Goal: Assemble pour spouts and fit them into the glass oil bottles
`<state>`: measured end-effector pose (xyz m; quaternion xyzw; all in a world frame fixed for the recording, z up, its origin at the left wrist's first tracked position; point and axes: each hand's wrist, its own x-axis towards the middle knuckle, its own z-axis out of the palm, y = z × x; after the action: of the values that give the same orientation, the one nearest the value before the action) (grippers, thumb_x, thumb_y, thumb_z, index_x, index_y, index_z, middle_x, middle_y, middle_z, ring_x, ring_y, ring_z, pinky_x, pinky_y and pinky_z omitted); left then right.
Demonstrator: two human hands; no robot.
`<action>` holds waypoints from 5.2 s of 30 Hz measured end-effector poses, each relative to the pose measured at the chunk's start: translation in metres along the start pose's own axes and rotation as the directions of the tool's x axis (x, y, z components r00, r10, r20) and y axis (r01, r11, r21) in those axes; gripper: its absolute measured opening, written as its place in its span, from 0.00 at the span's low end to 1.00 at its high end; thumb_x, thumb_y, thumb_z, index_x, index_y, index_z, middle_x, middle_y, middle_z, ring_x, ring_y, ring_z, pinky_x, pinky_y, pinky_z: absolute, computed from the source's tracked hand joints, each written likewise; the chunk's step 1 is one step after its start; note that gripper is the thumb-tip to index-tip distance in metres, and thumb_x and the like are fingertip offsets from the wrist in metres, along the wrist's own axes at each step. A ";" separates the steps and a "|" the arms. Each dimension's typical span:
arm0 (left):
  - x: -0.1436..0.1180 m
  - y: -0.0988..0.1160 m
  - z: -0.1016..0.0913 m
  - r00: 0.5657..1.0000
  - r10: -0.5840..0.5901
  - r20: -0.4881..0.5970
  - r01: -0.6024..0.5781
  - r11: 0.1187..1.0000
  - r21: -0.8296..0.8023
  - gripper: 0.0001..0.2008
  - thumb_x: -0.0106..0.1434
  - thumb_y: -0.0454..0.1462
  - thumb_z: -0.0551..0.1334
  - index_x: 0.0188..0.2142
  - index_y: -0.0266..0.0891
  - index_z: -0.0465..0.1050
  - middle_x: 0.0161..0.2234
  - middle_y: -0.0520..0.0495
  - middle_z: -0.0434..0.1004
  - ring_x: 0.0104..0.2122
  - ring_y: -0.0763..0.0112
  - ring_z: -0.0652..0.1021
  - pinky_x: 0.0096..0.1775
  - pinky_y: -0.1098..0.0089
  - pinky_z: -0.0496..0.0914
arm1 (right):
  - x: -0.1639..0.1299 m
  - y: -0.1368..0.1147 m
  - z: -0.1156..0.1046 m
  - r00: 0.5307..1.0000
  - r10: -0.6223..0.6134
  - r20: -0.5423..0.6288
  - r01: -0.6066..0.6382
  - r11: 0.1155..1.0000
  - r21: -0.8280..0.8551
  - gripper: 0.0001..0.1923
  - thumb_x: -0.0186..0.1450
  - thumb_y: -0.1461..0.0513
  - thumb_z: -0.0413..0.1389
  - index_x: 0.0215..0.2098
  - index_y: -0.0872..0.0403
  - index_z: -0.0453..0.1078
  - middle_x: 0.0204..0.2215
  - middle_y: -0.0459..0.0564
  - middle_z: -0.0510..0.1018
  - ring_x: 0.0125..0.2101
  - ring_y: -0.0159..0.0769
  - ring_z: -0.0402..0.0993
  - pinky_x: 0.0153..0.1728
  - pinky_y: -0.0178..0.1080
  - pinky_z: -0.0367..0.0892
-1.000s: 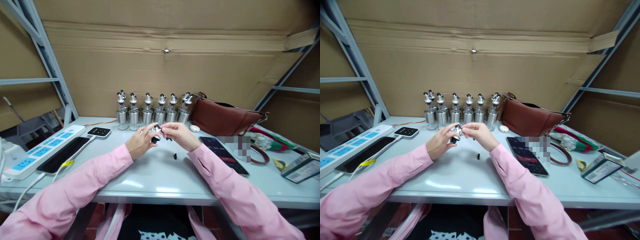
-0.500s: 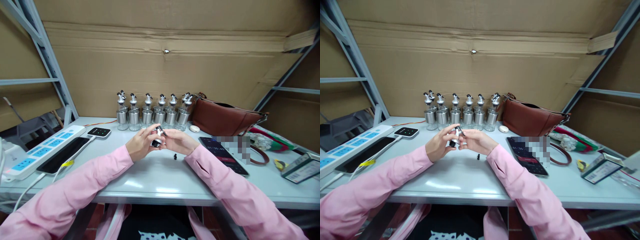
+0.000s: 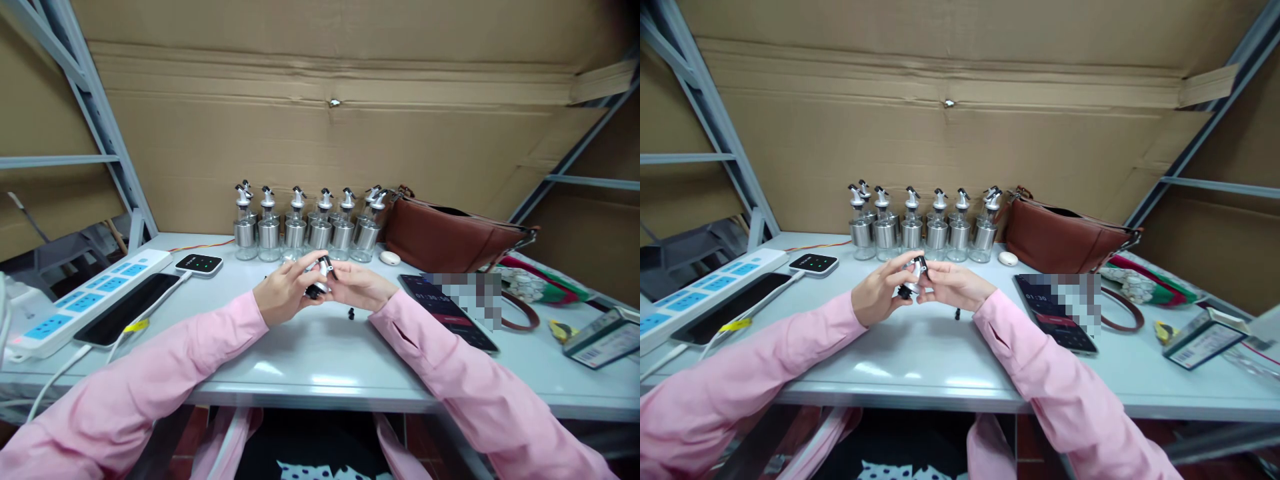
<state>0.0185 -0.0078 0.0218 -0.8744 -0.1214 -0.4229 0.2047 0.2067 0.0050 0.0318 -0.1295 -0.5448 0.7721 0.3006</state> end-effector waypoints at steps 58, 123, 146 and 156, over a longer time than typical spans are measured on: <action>0.003 -0.017 -0.007 0.998 0.020 0.066 -0.025 0.996 0.082 0.21 0.64 0.52 0.48 0.49 0.40 0.56 0.49 0.35 0.68 0.46 0.63 0.74 0.43 0.63 0.67 | 0.008 -0.003 0.011 0.976 -0.123 -0.181 0.132 0.990 0.040 0.11 0.56 0.57 0.60 0.30 0.57 0.71 0.28 0.46 0.73 0.30 0.30 0.69 0.32 0.35 0.67; 0.086 -0.026 -0.035 0.714 -0.554 0.429 0.700 0.533 -0.476 0.07 0.61 0.39 0.57 0.32 0.39 0.60 0.30 0.49 0.74 0.31 0.70 0.76 0.32 0.70 0.68 | 0.003 -0.019 0.017 0.392 -0.774 -0.498 0.370 0.628 -0.685 0.22 0.58 0.62 0.56 0.51 0.48 0.62 0.30 0.44 0.77 0.34 0.34 0.71 0.40 0.38 0.63; 0.061 -0.013 -0.017 0.779 -0.446 0.441 0.601 0.330 -0.728 0.22 0.56 0.34 0.64 0.39 0.43 0.48 0.30 0.55 0.69 0.30 0.74 0.77 0.31 0.73 0.69 | 0.022 -0.047 0.038 0.434 -0.879 -0.200 0.274 0.340 -0.899 0.05 0.55 0.67 0.53 0.24 0.52 0.68 0.24 0.43 0.69 0.23 0.29 0.61 0.25 0.34 0.55; 0.058 -0.010 -0.016 0.765 -0.470 0.440 0.607 0.298 -0.737 0.26 0.51 0.36 0.68 0.36 0.44 0.48 0.32 0.52 0.71 0.31 0.69 0.78 0.30 0.70 0.72 | 0.020 -0.048 0.052 0.558 -0.829 -0.042 0.246 0.214 -0.945 0.06 0.51 0.69 0.48 0.23 0.52 0.62 0.21 0.40 0.66 0.20 0.27 0.56 0.25 0.34 0.52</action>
<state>0.0396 -0.0043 0.0790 -0.7906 -0.1988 -0.4061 -0.4129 0.1791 -0.0119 0.0974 -0.2661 -0.7458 0.1346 0.5957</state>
